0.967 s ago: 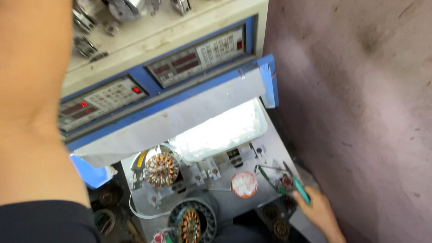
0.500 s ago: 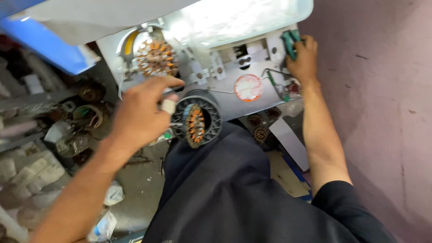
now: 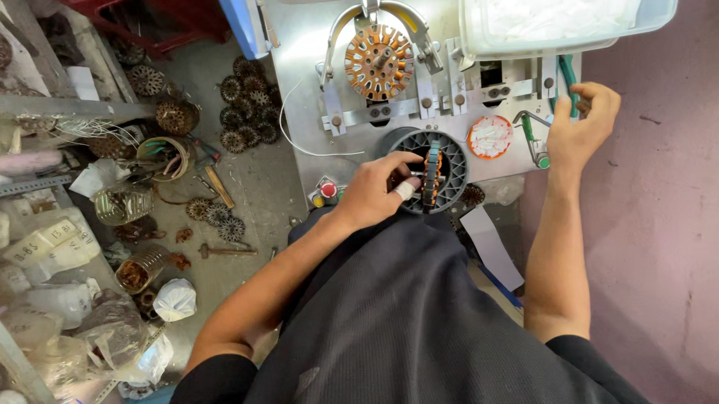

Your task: The person connects copper wires to a motor stator core using pliers and a screwdriver. They handle individual wires, pull them through the core, and secure them at a workbench in a workshop.

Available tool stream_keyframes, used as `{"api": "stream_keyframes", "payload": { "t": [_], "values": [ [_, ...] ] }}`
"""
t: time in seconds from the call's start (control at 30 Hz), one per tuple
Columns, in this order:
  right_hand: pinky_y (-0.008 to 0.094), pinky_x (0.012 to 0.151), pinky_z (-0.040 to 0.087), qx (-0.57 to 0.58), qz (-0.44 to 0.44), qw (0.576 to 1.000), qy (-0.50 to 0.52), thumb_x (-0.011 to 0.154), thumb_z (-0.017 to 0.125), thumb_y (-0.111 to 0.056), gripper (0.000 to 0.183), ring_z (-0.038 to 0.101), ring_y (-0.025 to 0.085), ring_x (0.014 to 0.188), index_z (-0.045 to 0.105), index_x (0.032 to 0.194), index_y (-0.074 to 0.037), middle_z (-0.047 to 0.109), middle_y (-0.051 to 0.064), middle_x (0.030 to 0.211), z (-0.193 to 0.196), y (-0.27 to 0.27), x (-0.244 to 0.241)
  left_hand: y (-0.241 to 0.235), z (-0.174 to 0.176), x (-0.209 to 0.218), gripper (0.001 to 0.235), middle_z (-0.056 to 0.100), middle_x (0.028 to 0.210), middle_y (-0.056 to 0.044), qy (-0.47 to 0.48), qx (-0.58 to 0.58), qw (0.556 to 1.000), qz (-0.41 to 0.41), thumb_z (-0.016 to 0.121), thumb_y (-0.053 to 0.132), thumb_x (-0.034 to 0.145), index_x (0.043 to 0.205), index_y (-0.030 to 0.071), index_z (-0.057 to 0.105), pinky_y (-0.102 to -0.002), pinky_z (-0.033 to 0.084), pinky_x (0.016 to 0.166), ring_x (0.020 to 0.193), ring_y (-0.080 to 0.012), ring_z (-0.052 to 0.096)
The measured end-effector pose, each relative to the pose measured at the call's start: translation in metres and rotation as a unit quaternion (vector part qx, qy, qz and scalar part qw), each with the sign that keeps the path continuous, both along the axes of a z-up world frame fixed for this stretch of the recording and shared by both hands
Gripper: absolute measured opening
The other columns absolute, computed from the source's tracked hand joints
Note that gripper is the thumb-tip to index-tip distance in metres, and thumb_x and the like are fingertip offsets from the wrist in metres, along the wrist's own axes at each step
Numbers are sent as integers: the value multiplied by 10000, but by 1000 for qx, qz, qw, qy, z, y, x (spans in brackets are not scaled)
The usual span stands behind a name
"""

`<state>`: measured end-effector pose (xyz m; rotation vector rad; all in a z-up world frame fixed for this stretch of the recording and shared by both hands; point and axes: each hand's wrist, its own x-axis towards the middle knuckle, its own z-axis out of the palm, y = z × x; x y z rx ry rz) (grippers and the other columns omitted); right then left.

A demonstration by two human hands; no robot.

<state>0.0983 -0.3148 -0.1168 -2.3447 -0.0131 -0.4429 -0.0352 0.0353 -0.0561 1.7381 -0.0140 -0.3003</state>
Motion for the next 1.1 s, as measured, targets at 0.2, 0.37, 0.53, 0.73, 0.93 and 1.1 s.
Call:
{"api": "stream_keyframes", "payload": {
  "t": [0.2,0.37,0.53,0.73,0.93,1.1],
  "values": [
    [284,1025,515,192,1,981,7,1080,641,100,139,606,134,1085,627,1186,12,628,65,1202,67,100,-74,29,-19,5,150,755,921,-118,-64,-12,993,-100,711,121,874,999,44,741,-370,582,776,840,-250,750],
    [255,841,538,237,49,970,-1,962,553,161,150,661,134,910,623,1017,40,686,87,1003,94,145,-102,55,-18,21,134,745,877,-118,-72,45,991,-100,717,158,874,960,57,735,-392,559,747,812,-273,727],
    [218,692,539,232,101,966,49,972,533,137,157,654,120,722,660,958,46,695,96,871,114,160,-108,70,-28,43,196,717,836,-118,-39,97,991,80,717,166,873,1049,80,704,-420,542,718,750,-296,696],
    [268,741,558,41,112,988,101,997,638,35,99,727,164,823,715,1058,26,739,130,915,87,125,-68,41,-58,76,240,744,946,-120,-148,170,959,171,712,203,910,1133,115,723,-447,545,691,789,-309,713],
    [388,769,556,-86,-13,994,66,893,781,-56,123,708,294,892,706,975,-4,691,149,989,-9,-19,13,2,-78,104,190,752,938,-109,-197,263,918,220,751,226,896,1062,134,764,-468,548,677,796,-355,713],
    [495,808,539,-234,36,966,106,633,915,-83,400,610,432,930,698,959,-3,583,219,1076,-101,-112,91,-18,-84,108,89,726,886,-84,-206,292,902,244,758,195,877,922,119,749,-465,536,649,749,-354,696]
  ]
}}
